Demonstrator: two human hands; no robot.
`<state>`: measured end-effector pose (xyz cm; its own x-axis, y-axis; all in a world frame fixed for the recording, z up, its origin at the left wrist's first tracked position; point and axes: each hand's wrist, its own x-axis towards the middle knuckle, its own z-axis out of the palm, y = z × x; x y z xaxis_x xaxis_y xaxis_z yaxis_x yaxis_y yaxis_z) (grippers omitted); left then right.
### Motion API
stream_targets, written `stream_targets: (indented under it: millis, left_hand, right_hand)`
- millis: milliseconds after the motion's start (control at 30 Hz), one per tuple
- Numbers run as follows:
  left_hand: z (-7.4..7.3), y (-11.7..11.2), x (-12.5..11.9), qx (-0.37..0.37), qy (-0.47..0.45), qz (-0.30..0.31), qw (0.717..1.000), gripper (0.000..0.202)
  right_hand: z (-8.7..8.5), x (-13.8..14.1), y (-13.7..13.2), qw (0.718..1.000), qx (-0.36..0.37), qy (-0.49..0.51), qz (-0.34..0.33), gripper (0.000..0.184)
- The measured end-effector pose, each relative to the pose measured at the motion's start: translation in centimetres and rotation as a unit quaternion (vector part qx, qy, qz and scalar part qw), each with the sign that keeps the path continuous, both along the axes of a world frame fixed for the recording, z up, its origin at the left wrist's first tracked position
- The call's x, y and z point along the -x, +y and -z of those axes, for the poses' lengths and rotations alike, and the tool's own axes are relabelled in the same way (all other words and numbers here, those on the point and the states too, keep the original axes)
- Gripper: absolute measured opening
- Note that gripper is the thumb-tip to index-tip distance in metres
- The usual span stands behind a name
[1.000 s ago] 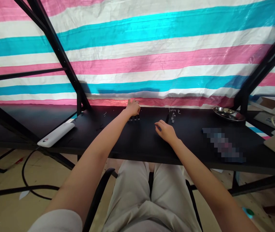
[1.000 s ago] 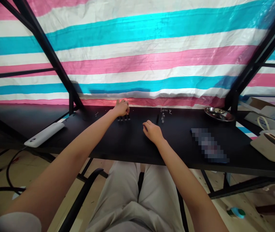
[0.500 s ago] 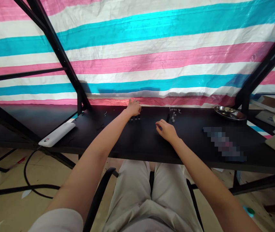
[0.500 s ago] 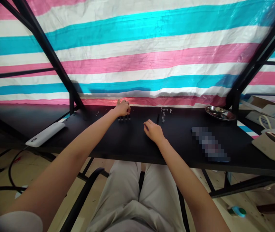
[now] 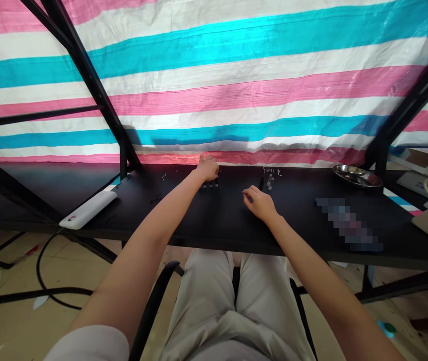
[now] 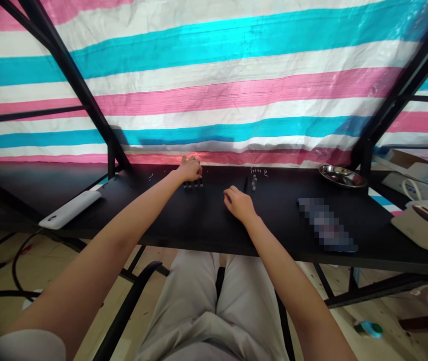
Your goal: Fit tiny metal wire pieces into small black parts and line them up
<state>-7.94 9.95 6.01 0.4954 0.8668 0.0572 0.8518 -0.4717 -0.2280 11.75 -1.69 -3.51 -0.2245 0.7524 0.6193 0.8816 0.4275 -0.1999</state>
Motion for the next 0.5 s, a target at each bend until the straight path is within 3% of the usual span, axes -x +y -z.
stream_targets:
  millis: [300, 400, 500]
  left_hand:
    - [-0.3, -0.4, 0.2, 0.013, 0.008, 0.000, 1.000, 0.022]
    - [-0.4, -0.6, 0.2, 0.015, 0.003, 0.000, 1.000, 0.024]
    - [-0.5, -1.0, -0.2, -0.007, -0.005, 0.020, 1.000, 0.030]
  right_hand:
    - [-0.6, -0.9, -0.2, 0.990, -0.091, 0.105, 0.020, 0.021]
    - [-1.0, -1.7, -0.1, 0.979, -0.107, 0.153, 0.084, 0.021]
    - [-1.3, -2.8, 0.1, 0.963, -0.071, 0.184, 0.184, 0.025]
